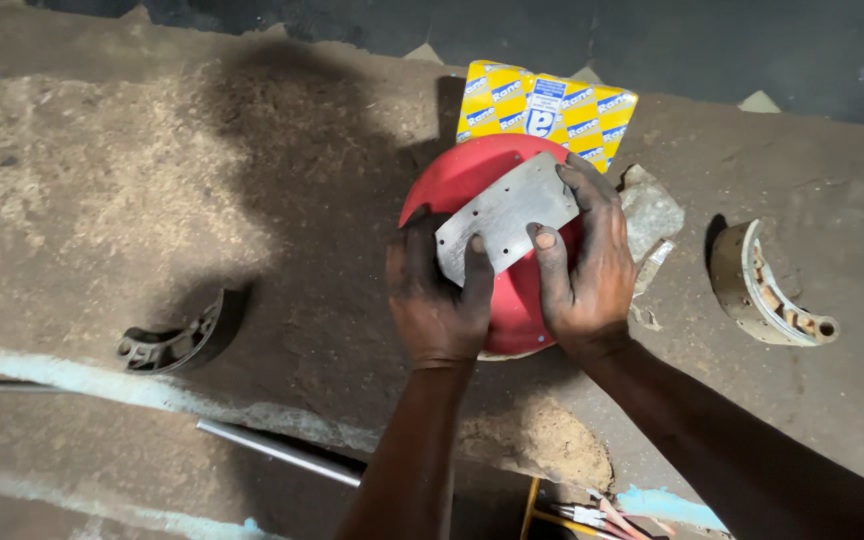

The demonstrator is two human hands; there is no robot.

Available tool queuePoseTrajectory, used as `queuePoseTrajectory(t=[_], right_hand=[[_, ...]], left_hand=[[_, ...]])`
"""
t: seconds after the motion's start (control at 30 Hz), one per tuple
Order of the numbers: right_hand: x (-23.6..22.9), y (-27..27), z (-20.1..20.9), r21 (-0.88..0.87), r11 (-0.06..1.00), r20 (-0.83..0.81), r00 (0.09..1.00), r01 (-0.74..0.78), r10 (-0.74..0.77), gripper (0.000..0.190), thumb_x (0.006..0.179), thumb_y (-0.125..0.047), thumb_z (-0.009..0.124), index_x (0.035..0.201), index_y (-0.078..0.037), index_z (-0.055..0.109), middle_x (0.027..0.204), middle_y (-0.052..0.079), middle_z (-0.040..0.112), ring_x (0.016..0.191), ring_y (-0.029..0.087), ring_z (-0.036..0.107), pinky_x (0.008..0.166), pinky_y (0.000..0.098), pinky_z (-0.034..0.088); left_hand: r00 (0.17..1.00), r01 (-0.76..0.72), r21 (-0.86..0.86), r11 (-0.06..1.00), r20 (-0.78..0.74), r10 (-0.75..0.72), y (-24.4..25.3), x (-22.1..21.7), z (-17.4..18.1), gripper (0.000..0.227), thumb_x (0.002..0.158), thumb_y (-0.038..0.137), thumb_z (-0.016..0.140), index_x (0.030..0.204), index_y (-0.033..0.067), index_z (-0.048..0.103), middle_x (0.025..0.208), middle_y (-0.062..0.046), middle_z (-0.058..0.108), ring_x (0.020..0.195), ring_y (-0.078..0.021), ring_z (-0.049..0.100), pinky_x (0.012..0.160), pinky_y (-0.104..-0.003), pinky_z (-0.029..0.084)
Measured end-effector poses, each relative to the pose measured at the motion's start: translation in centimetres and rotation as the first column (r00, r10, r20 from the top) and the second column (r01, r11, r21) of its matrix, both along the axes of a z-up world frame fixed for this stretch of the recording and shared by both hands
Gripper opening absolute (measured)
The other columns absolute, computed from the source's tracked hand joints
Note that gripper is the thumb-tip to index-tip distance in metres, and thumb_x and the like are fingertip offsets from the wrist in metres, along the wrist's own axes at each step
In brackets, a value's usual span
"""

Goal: The person rubs sandpaper against the friction surface of brake shoe components by hand while holding them over a red and white bucket.

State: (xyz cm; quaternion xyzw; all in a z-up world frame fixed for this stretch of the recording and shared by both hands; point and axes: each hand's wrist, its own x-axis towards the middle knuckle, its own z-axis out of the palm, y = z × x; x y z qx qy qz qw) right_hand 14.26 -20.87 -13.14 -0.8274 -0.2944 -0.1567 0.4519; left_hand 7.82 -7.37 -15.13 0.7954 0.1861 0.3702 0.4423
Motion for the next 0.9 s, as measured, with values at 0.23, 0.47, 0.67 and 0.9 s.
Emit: queuePoseTrajectory(t=[0.23,0.47,0.67,0.9], right_hand=[[0.5,-0.3,-0.6,-0.067,0.996,-0.002,0.998,0.060,-0.060,0.057,0.113,-0.046,0.047,0.151,-0.004,0.046,0.155,0.022,0.052,0.145,0.041,0.050,0.120,0.0477,0.042],[0.6,-0.1,-1.7,-0.074,0.992,0.048,0.994,0.102,-0.098,0.057,0.114,-0.048,0.050,0.153,-0.006,0.046,0.151,0.020,0.055,0.141,0.042,0.053,0.119,0.0496,0.042],[1.3,0.0,-1.3,-0.039,0.986,-0.064,0.984,0.163,-0.165,0.063,0.104,-0.056,0.056,0.145,-0.009,0.050,0.144,0.017,0.060,0.136,0.036,0.057,0.113,0.0454,0.045],[0.6,-0.7,-0.7,0.012,0.984,-0.114,0.978,0.178,-0.175,0.066,0.098,-0.060,0.067,0.141,-0.010,0.058,0.139,0.018,0.063,0.132,0.036,0.058,0.107,0.0452,0.045]], left_hand=[[0.990,-0.137,0.103,0.985,-0.016,0.140,-0.8,0.7,-1.0,0.049,0.093,0.038,0.072,0.126,0.0028,0.064,0.112,-0.025,0.064,0.104,-0.0441,0.063,0.091,-0.051,0.052],[0.987,-0.143,0.160,0.977,0.098,0.129,-0.4,0.8,-2.1,0.043,0.098,0.036,0.074,0.122,0.0035,0.062,0.121,-0.023,0.066,0.111,-0.0459,0.061,0.097,-0.051,0.050],[0.991,0.007,-0.040,0.999,0.133,-0.001,0.2,0.8,-1.6,0.050,0.095,0.045,0.074,0.126,0.0065,0.064,0.126,-0.017,0.068,0.115,-0.0346,0.066,0.101,-0.042,0.051],[0.998,0.042,-0.373,0.927,-0.024,-0.055,-0.5,-0.9,0.9,0.053,0.086,0.050,0.077,0.116,0.0070,0.070,0.113,-0.011,0.077,0.103,-0.0223,0.073,0.095,-0.036,0.055]])
